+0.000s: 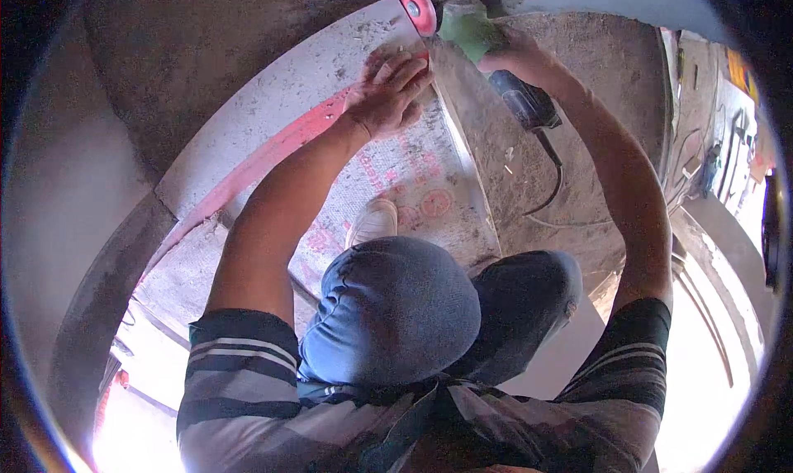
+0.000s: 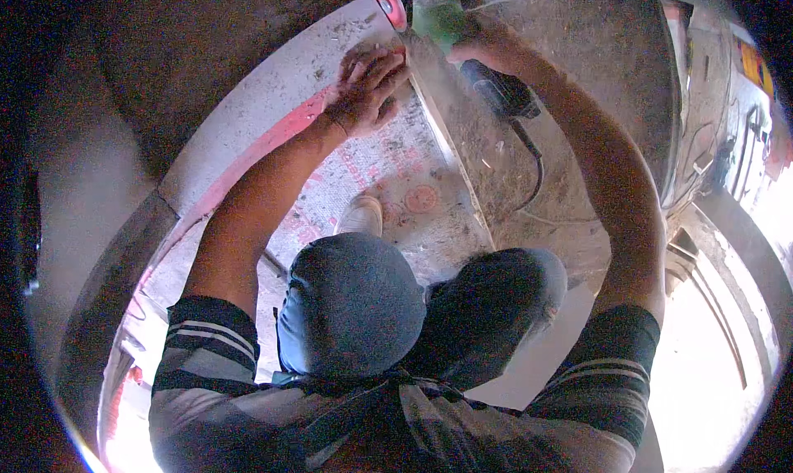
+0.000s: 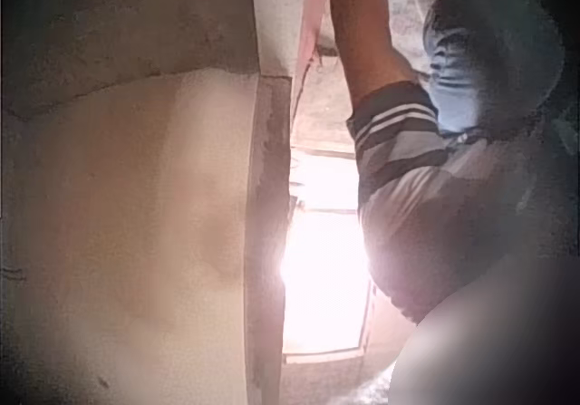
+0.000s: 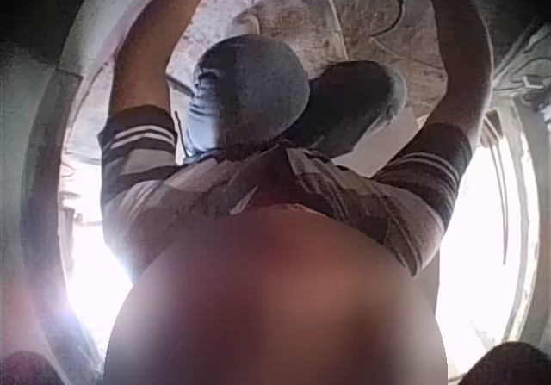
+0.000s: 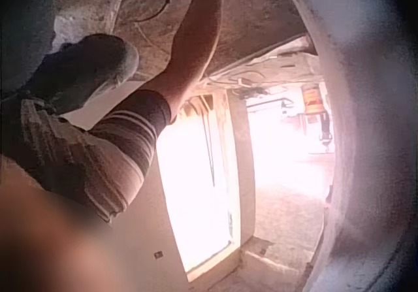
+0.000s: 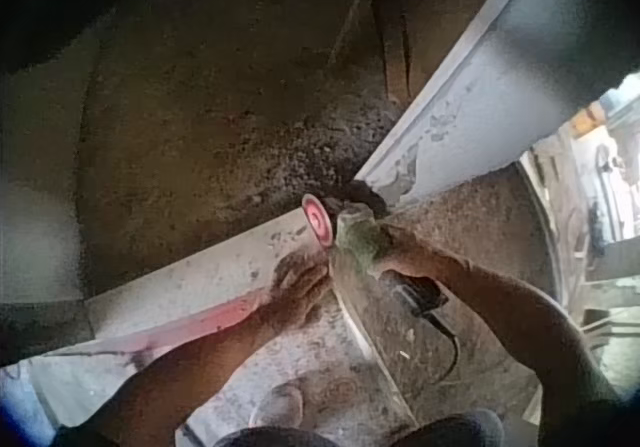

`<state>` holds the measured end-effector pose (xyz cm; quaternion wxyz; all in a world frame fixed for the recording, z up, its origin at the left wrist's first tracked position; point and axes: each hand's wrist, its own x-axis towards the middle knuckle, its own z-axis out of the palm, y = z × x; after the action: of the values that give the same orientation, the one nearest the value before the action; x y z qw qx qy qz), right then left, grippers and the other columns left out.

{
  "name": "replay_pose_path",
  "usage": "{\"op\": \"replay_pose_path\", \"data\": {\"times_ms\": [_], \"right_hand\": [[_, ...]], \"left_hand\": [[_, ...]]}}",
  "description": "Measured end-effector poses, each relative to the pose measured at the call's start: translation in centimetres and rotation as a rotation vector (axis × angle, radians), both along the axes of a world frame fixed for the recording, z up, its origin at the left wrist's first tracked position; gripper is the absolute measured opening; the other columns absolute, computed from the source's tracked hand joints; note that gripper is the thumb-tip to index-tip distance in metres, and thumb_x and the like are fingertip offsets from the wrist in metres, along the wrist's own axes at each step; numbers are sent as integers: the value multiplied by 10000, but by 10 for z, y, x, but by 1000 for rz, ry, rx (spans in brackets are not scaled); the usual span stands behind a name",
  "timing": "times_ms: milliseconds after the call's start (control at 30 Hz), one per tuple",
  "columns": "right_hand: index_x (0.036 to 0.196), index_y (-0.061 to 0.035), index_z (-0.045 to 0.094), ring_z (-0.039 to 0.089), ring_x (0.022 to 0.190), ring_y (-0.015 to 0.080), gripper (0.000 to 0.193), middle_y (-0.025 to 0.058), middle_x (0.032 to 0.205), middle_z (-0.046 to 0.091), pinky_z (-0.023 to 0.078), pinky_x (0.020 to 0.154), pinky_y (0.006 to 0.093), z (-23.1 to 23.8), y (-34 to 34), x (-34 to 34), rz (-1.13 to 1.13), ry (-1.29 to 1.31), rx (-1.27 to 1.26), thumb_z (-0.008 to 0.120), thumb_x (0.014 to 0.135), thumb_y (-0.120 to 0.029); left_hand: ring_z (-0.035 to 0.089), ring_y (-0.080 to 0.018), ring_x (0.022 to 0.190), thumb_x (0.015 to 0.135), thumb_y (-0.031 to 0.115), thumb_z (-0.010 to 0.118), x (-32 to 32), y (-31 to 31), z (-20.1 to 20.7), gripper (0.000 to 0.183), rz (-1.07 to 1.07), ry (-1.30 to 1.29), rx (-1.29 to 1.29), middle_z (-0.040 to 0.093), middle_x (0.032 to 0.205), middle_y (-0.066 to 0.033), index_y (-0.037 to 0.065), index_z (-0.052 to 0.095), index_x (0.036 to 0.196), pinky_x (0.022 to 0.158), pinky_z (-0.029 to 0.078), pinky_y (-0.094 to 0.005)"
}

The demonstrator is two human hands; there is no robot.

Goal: Grinding the edge of a concrete or stone block using a handheld angle grinder.

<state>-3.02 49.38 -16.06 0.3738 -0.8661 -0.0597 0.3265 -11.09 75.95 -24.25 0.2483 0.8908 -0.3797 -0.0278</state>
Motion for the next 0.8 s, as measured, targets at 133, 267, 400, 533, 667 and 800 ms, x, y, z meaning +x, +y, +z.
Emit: {"op": "replay_pose_path", "data": {"times_ms": [133, 267, 400, 533, 667, 800], "right_hand": [[1065, -51, 606, 590, 747, 149, 421, 47, 854, 628, 482, 665, 304, 5, 5, 9, -10, 92, -33, 731, 684, -179], [1051, -55, 609, 592, 745, 151, 406, 42, 852, 627, 482, 670, 301, 3, 13, 17, -53, 108, 74, 742, 689, -181], [1087, -42, 587, 584, 765, 140, 449, 35, 861, 621, 480, 686, 291, 10, 9, 12, -63, 1, 34, 752, 694, -181], [1187, -28, 521, 561, 816, 119, 542, 34, 928, 604, 478, 707, 293, 50, -6, -20, -2, -154, -80, 745, 709, -154], [1286, -26, 440, 538, 867, 113, 665, 41, 1009, 576, 476, 739, 296, 109, -29, -83, -292, -28, 178, 740, 705, -146], [1329, -1, 400, 538, 900, 137, 763, 55, 1036, 566, 460, 793, 282, 141, -51, -148, -535, 56, 266, 739, 665, -162]], "left_hand": [[315, -294, 1313, 750, 325, 624, -1, 1, -1, 628, 1, 12, -3, 375, 1407, -72, 165, 461, 1335, 1084, 182, -550], [319, -284, 1310, 751, 334, 625, 0, 0, 1, 624, 0, 24, 20, 382, 1403, -66, 167, 467, 1330, 1089, 181, -541], [320, -279, 1311, 750, 342, 623, 2, 2, 1, 621, -12, -5, 10, 389, 1397, -59, 169, 471, 1327, 1092, 181, -537], [259, -236, 1351, 784, 426, 587, -2, 2, 1, 658, -12, 21, 97, 364, 1417, -45, 170, 417, 1365, 1109, 112, -542], [261, -262, 1343, 799, 436, 566, 10, -2, 7, 654, 62, 53, 174, 346, 1424, -48, 160, 399, 1368, 1094, 105, -574], [239, -302, 1329, 839, 496, 513, 66, -2, 6, 666, 433, -108, 236, 299, 1450, -20, 126, 388, 1379, 1047, 169, -619]]}}
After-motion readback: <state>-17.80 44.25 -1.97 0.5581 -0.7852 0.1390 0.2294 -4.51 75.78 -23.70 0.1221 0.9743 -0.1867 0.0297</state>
